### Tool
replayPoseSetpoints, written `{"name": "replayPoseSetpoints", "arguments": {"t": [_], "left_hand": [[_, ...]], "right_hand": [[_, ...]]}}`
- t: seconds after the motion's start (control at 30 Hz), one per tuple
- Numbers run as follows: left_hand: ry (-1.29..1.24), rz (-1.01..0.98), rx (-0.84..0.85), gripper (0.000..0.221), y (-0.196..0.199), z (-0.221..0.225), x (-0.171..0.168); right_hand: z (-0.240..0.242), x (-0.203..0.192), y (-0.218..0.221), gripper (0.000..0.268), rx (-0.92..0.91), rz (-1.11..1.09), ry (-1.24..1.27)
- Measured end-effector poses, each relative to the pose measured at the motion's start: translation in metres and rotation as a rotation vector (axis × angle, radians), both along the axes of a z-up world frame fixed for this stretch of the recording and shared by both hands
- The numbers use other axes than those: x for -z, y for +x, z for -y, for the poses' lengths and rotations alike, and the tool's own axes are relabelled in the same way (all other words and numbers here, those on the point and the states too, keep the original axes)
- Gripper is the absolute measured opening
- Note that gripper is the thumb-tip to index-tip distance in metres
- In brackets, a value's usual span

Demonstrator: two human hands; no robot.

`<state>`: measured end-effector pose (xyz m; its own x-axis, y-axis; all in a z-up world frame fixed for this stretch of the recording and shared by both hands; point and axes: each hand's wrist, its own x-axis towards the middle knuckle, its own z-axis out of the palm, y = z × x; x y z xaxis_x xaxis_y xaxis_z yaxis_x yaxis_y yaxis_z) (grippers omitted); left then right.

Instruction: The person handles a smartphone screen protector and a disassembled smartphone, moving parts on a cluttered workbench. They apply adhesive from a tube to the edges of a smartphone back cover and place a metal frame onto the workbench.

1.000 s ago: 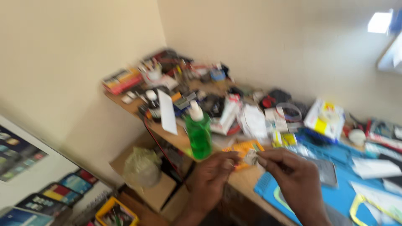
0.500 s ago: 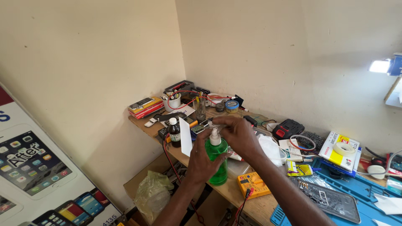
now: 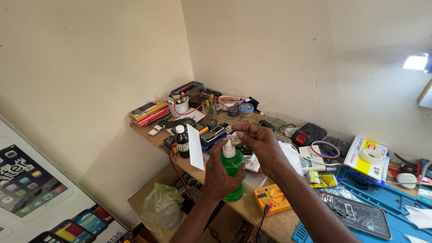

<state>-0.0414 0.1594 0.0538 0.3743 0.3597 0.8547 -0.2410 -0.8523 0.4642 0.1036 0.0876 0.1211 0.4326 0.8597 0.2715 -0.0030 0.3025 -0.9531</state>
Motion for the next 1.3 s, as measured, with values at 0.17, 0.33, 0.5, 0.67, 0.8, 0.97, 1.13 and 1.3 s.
{"name": "replayPoseSetpoints", "arguments": {"t": [0.17, 0.33, 0.5, 0.67, 0.8, 0.97, 1.13, 1.3], "left_hand": [[-0.066, 0.007, 0.015, 0.081, 0.003, 0.001, 0.004], [-0.022, 0.044, 0.009, 0.083, 0.004, 0.001, 0.003], [-0.072, 0.011, 0.019, 0.082, 0.003, 0.001, 0.005], [-0.078, 0.015, 0.036, 0.081, 0.005, -0.001, 0.008], [-0.048, 0.063, 0.030, 0.082, 0.010, -0.007, 0.017], [-0.120, 0.005, -0.203, 0.079, 0.029, -0.031, 0.048], [0.128, -0.023, -0.297, 0.090, 0.010, -0.036, 0.062], [0.113, 0.060, -0.141, 0.069, 0.009, -0.027, 0.055]], "right_hand": [[-0.002, -0.002, 0.009, 0.027, -0.036, -0.042, -0.044], [0.005, -0.004, -0.006, 0.027, -0.049, 0.126, -0.066], [0.004, -0.005, -0.006, 0.020, 0.060, 0.079, -0.024], [0.005, -0.006, -0.013, 0.019, 0.140, 0.197, -0.099], [0.009, -0.012, -0.026, 0.021, 0.170, 0.323, -0.101], [0.002, 0.005, -0.021, 0.021, 0.204, 0.593, 0.102], [-0.009, 0.033, -0.027, 0.025, 0.270, 0.506, 0.121], [-0.007, 0.046, -0.043, 0.020, 0.284, 0.353, 0.166]]}}
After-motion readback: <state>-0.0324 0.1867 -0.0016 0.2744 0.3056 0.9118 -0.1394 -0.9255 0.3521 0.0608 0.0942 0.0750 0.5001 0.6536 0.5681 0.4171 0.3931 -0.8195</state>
